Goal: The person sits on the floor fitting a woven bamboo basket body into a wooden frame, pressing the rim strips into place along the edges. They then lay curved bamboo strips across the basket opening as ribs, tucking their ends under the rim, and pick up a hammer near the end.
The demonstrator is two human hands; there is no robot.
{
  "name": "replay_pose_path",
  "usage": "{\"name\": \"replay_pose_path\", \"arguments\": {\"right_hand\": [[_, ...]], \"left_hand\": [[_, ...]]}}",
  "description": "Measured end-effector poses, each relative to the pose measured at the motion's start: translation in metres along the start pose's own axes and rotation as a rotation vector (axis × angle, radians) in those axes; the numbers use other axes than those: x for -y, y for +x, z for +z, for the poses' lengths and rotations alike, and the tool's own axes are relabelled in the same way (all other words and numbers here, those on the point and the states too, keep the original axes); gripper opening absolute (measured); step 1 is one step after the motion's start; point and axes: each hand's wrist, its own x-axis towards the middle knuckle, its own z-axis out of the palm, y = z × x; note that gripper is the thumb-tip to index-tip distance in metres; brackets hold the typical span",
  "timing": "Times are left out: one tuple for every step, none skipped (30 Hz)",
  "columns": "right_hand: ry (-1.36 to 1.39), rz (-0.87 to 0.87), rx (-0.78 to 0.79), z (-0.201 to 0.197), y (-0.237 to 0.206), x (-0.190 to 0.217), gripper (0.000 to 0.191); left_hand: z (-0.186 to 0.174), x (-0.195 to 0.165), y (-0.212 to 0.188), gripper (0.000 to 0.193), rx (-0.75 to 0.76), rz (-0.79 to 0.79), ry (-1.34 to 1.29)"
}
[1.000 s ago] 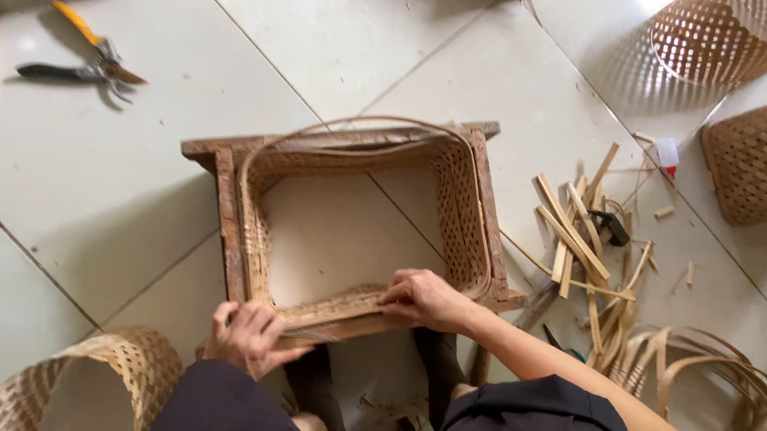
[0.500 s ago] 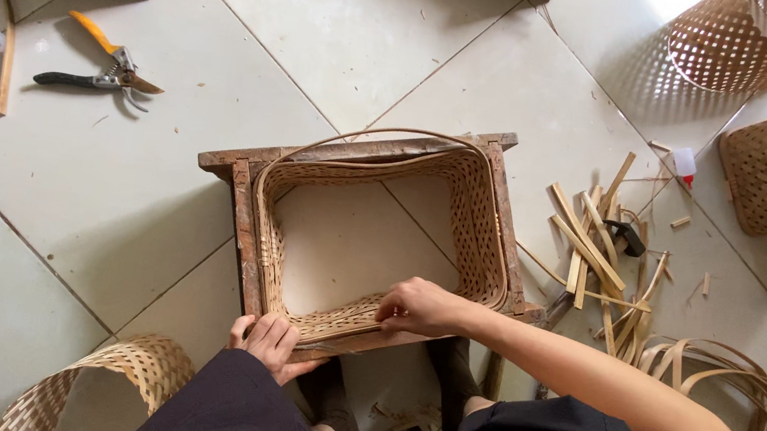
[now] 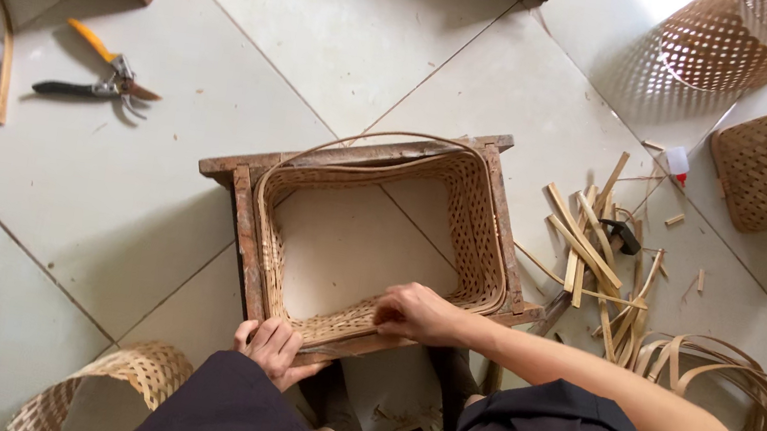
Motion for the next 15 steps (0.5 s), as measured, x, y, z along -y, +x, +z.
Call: {"name": "replay_pose_path", "arguments": {"right_hand": [[-0.038,-0.027,-0.028,-0.003,-0.01,-0.003,0.024],[-0.164,0.001,-0.047,-0.008,-0.023,-0.009,0.041],[-0.285,0.034,-0.058,-0.014,-0.043,-0.015,0.059],[-0.426,0.142,-0.058,-0.021,-0.063,-0.023,0.071],[-0.57,0.246,-0.063,-0.027,-0.082,-0.031,0.082],[-0.724,0.183,-0.106,-0.03,-0.099,-0.037,0.071],[-0.878,0.12,-0.15,-0.029,-0.114,-0.041,0.061],[-1.03,0.06,-0.194,-0.026,-0.125,-0.045,0.051],[-1.004,0.05,-0.24,-0.021,-0.13,-0.048,0.05],[-0.975,0.042,-0.288,-0.017,-0.135,-0.05,0.05],[-0.944,0.031,-0.334,-0.011,-0.137,-0.051,0.049],[-0.907,0.048,-0.351,-0.007,-0.137,-0.051,0.046],[-0.866,0.066,-0.368,-0.003,-0.137,-0.051,0.043],[-0.823,0.088,-0.387,-0.001,-0.135,-0.049,0.04],[-0.835,0.102,-0.392,0.001,-0.134,-0.047,0.037]], "left_hand": [[-0.001,0.001,0.002,0.053,0.007,0.007,0.004],[-0.002,0.001,0.003,0.054,0.02,0.008,0.002],[-0.003,-0.001,0.003,0.055,0.038,0.004,-0.008],[-0.004,-0.001,0.004,0.055,0.022,0.014,-0.002],[-0.004,-0.001,0.005,0.055,0.002,0.026,0.007],[-0.005,-0.001,0.005,0.055,-0.018,0.039,0.02],[-0.005,-0.001,0.005,0.055,-0.009,0.044,0.014],[-0.006,-0.001,0.005,0.056,0.001,0.049,0.006],[-0.006,-0.001,0.005,0.056,0.011,0.056,-0.001],[-0.006,0.0,0.005,0.056,0.001,0.069,0.004],[-0.007,0.0,0.004,0.057,-0.007,0.078,0.009],[-0.008,0.0,0.004,0.057,-0.014,0.082,0.015],[-0.009,0.0,0.004,0.057,0.01,0.084,0.032],[-0.01,-0.001,0.005,0.057,0.036,0.09,0.049],[-0.011,-0.001,0.005,0.058,0.06,0.097,0.066]]}}
